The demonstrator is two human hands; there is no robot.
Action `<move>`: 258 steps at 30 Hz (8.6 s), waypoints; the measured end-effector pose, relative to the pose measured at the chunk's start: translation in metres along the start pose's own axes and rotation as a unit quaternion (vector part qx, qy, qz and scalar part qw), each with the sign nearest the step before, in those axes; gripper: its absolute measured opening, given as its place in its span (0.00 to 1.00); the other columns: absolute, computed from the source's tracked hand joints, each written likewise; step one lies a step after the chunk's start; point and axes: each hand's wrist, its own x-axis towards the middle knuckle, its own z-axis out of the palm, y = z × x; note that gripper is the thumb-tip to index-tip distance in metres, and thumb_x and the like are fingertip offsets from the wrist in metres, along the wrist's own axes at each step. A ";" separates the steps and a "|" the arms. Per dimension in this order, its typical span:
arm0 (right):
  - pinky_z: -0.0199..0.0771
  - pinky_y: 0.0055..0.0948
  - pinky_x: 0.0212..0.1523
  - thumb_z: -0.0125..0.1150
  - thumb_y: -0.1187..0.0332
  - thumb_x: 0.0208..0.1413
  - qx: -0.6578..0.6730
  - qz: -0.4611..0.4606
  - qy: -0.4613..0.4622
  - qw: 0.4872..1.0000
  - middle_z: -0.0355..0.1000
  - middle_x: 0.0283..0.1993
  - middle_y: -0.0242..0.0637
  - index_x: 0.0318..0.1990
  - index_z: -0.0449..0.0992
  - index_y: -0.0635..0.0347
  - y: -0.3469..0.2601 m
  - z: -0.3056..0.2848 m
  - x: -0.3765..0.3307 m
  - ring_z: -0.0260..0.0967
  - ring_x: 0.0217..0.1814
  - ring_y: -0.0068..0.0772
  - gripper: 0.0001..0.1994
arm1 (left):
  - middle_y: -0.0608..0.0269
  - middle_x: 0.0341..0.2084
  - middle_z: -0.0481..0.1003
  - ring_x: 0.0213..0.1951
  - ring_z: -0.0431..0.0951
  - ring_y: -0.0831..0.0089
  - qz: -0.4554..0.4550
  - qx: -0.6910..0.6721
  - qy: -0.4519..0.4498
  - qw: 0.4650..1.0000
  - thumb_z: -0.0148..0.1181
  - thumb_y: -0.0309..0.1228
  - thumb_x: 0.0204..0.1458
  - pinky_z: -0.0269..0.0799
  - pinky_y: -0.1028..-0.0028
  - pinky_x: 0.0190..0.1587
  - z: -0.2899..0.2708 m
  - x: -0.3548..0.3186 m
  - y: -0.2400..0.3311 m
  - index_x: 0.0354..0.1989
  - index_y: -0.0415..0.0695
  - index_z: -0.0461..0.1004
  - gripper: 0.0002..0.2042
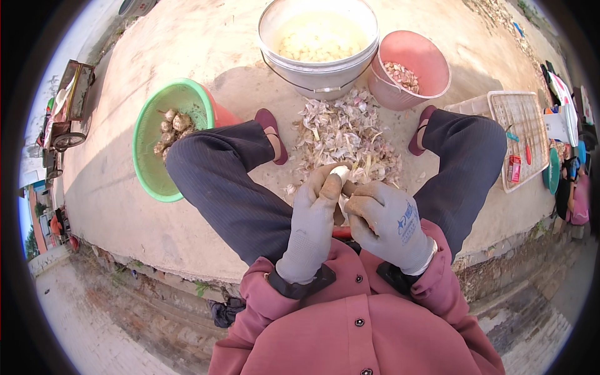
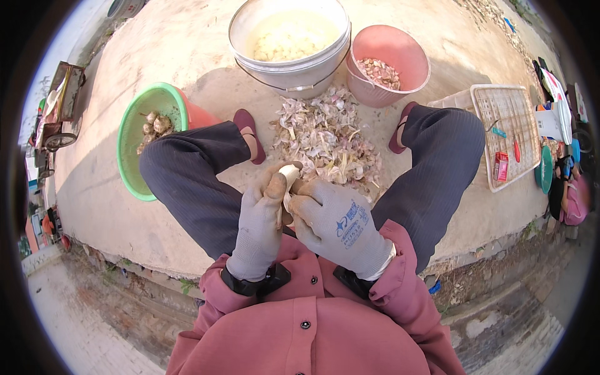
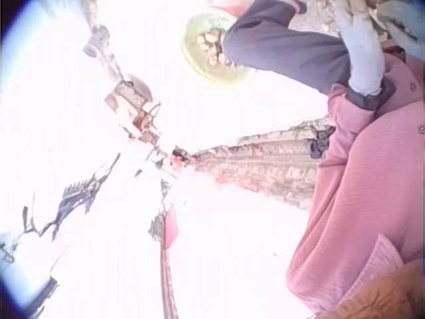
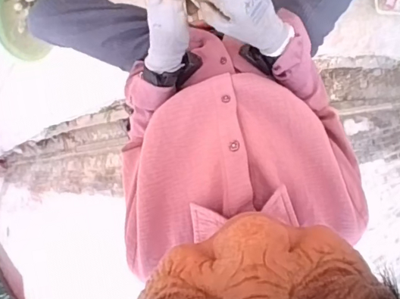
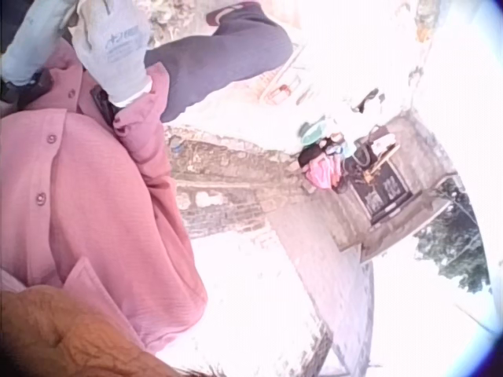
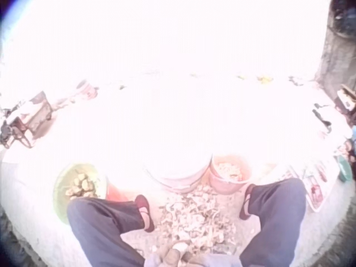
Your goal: The recorder is sitting outdoors on a paved area peeling garlic cloves from bulbs and placing them into a bucket.
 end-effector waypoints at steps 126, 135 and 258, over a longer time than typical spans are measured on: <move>0.61 0.17 0.28 0.54 0.76 0.58 0.407 0.330 0.064 0.849 0.68 0.28 0.24 0.37 0.76 0.66 -0.005 -0.002 -0.005 0.60 0.28 0.11 0.05 | 0.63 0.46 0.74 0.49 0.74 0.76 0.035 0.031 -0.111 0.993 0.61 0.33 0.61 0.70 0.76 0.53 -0.005 -0.004 0.002 0.60 0.36 0.68 0.22; 0.66 0.19 0.30 0.59 0.72 0.59 0.338 0.326 0.012 0.883 0.72 0.31 0.27 0.41 0.76 0.66 0.005 0.008 -0.017 0.63 0.30 0.13 0.07 | 0.66 0.40 0.73 0.36 0.72 0.82 0.051 0.046 -0.090 0.994 0.55 0.45 0.64 0.68 0.81 0.38 -0.016 -0.003 0.007 0.66 0.36 0.64 0.29; 0.53 0.39 0.73 0.36 0.61 0.74 0.387 0.000 0.193 0.902 0.56 0.73 0.52 0.68 0.61 0.69 0.123 -0.062 0.226 0.56 0.73 0.41 0.24 | 0.62 0.40 0.78 0.39 0.75 0.77 0.311 0.188 0.353 0.862 0.52 0.28 0.63 0.72 0.74 0.46 -0.196 0.035 0.166 0.52 0.33 0.75 0.14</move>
